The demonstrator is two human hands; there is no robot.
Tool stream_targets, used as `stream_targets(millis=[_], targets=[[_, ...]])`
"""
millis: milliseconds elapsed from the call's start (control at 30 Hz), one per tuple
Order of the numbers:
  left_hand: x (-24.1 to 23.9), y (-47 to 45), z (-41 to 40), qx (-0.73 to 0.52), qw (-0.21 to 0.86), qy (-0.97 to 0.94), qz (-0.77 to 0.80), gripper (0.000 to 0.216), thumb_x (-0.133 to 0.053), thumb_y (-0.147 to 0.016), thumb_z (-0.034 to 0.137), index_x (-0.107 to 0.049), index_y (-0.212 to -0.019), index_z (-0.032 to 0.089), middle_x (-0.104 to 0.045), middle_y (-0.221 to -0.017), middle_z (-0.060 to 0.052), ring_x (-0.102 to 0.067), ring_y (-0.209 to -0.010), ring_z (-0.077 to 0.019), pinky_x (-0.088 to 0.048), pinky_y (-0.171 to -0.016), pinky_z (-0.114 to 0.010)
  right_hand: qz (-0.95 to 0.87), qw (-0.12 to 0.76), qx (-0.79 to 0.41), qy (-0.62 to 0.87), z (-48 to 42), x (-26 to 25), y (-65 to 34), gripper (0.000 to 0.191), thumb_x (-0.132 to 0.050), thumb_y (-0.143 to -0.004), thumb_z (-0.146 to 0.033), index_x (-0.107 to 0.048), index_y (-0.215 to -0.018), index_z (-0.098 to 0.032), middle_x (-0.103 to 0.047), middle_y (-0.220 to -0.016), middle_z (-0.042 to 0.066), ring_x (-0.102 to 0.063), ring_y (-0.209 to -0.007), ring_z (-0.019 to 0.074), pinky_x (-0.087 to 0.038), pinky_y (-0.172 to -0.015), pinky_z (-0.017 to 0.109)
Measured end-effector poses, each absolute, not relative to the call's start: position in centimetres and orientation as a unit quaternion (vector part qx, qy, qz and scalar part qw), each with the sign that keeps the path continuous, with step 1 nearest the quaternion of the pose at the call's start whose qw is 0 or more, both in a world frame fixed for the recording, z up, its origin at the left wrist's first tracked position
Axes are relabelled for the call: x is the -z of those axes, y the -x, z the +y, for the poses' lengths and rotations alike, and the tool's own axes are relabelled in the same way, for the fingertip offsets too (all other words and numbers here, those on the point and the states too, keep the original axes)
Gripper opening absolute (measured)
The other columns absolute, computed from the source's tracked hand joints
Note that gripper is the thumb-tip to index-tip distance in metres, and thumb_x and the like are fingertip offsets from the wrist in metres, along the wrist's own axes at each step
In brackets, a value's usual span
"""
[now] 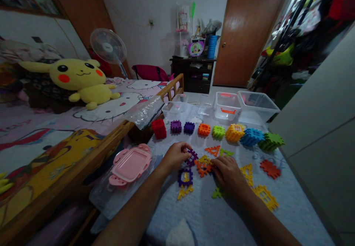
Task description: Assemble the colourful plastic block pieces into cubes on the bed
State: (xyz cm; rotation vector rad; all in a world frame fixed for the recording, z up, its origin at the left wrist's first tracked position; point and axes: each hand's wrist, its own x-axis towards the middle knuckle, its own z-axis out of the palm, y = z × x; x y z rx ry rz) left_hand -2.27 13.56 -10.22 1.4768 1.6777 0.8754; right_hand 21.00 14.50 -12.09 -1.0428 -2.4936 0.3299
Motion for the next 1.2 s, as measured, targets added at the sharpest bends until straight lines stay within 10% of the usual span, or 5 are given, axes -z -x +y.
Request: stream_targets(millis=[433, 600, 1200], targets=[[8.1, 3.2, 8.9, -0.239, 0.248, -0.68, 0.647, 0.036, -0.061, -0.078, 0.026, -0.06, -0.114, 0.02, -0.06, -0.115, -0.007, -0.052, -0.114, -0.0234, -0.039, -0.101, -0.037, -0.894, 0.21, -0.103, 0.382, 14.4, 12.4, -20.6, 0.013, -0.051, -0.092, -0.023, -0.064, -0.09, -0.021, -0.063, -0.088, 0.006, -0.055, -0.087, 0.0226, -0.04, -0.086, 0.039], [7.8, 3.2, 6.4, -0.108, 0.263, -0.733, 0.618, 0.061, -0.076, -0.065, 0.033, -0.057, -0.122, 0.023, -0.059, -0.119, -0.006, -0.051, -0.111, -0.026, -0.04, -0.098, -0.038, -0.882, 0.241, -0.097, 0.394, 14.9, 12.9, -21.2, 0.015, -0.05, -0.093, -0.027, -0.063, -0.089, -0.02, -0.065, -0.089, 0.007, -0.057, -0.087, 0.0235, -0.043, -0.082, 0.038], [9.4, 2.9, 6.5, -0.159, 0.244, -0.711, 0.64, 0.037, -0.07, -0.063, 0.027, -0.059, -0.098, 0.021, -0.057, -0.098, -0.003, -0.053, -0.095, -0.0222, -0.043, -0.084, -0.033, -0.86, 0.263, -0.104, 0.425, 15.4, 13.6, -22.3, 0.016, -0.049, -0.092, -0.026, -0.062, -0.098, -0.019, -0.063, -0.096, 0.009, -0.058, -0.09, 0.0239, -0.046, -0.082, 0.038]])
